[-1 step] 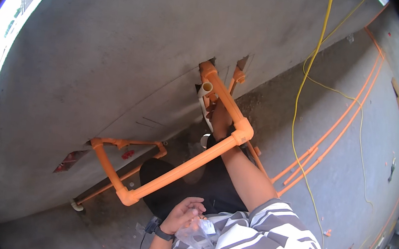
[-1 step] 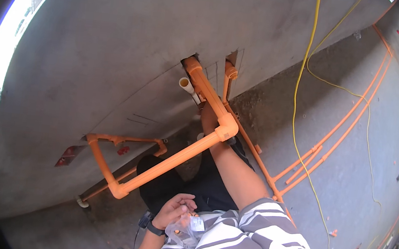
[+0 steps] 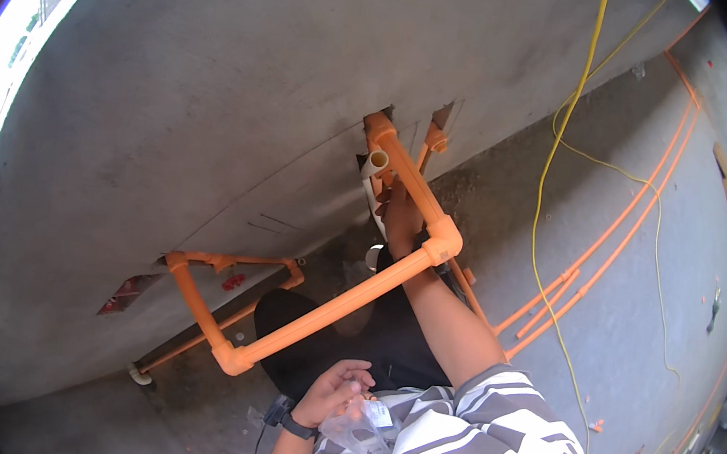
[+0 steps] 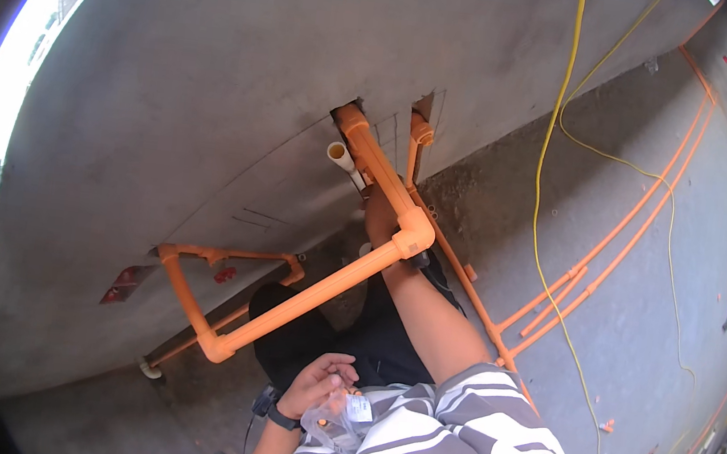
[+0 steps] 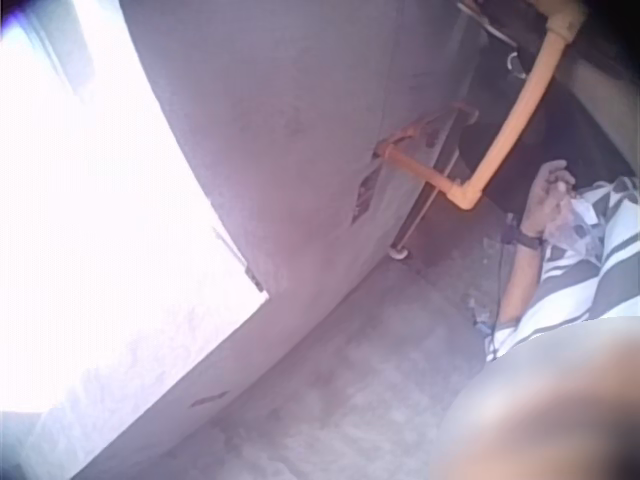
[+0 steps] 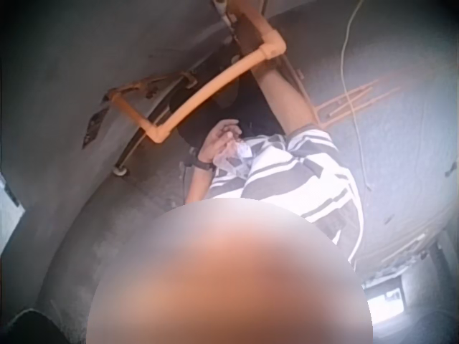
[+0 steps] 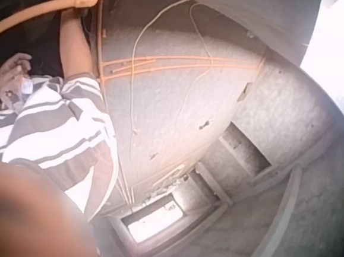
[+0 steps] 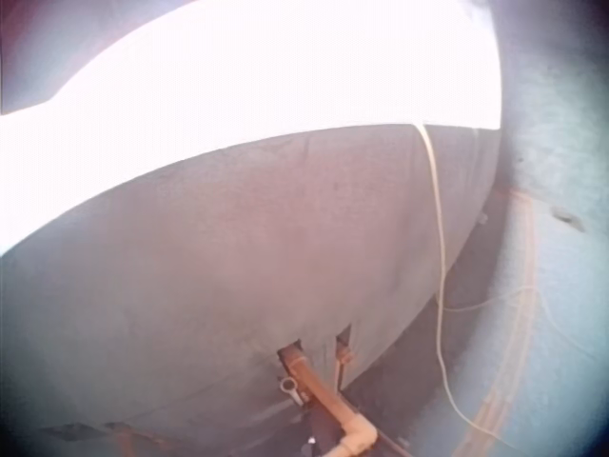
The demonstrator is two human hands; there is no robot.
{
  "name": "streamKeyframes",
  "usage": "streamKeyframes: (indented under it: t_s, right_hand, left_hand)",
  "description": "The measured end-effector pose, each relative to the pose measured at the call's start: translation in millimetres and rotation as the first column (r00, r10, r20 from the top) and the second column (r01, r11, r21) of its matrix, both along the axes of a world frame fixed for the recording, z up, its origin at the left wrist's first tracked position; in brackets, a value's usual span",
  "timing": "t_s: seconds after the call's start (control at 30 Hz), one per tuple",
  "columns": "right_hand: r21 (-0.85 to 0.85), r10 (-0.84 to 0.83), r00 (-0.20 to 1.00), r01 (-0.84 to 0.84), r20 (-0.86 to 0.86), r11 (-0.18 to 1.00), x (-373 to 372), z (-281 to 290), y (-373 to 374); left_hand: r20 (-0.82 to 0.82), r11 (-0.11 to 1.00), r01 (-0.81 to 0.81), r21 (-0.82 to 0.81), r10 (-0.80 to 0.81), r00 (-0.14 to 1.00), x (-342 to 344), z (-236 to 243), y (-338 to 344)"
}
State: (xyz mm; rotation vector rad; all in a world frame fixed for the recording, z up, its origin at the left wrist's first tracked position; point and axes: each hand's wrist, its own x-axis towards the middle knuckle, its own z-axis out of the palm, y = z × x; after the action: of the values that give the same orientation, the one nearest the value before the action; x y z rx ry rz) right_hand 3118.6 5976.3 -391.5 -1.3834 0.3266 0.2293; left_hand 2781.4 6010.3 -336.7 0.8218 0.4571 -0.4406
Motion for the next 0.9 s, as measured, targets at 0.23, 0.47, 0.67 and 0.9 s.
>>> streamKeyframes:
  t_s: [0.23, 0.47, 0.67, 0.9]
  right_hand:
    - [0.081, 0.104, 0.994, -0.106, 0.025, 0.991, -2.2, -14.9, 0.1]
    - [-0.409, 0.114, 0.896, 0.080, 0.429, 0.909, 2.8, -13.2, -1.0]
    - [-0.539, 0.194, 0.875, 0.088, 0.444, 0.838, 0.0, -9.2, 1.2]
    - [-0.248, 0.183, 0.953, -0.122, 0.242, 0.961, 7.0, -38.5, 5.4]
  left_hand:
    - [-0.004, 1.000, 0.003, 0.005, -0.003, 1.000, -4.5, -4.9, -1.0]
    - [-0.005, 1.000, 0.014, -0.001, -0.014, 1.000, -0.4, -2.4, -3.6]
    - [0.015, 0.999, 0.014, 0.032, -0.014, 1.000, -4.0, -4.7, -1.6]
    - [0.020, 0.999, 0.017, 0.043, -0.018, 1.000, -3.3, -6.9, -0.8]
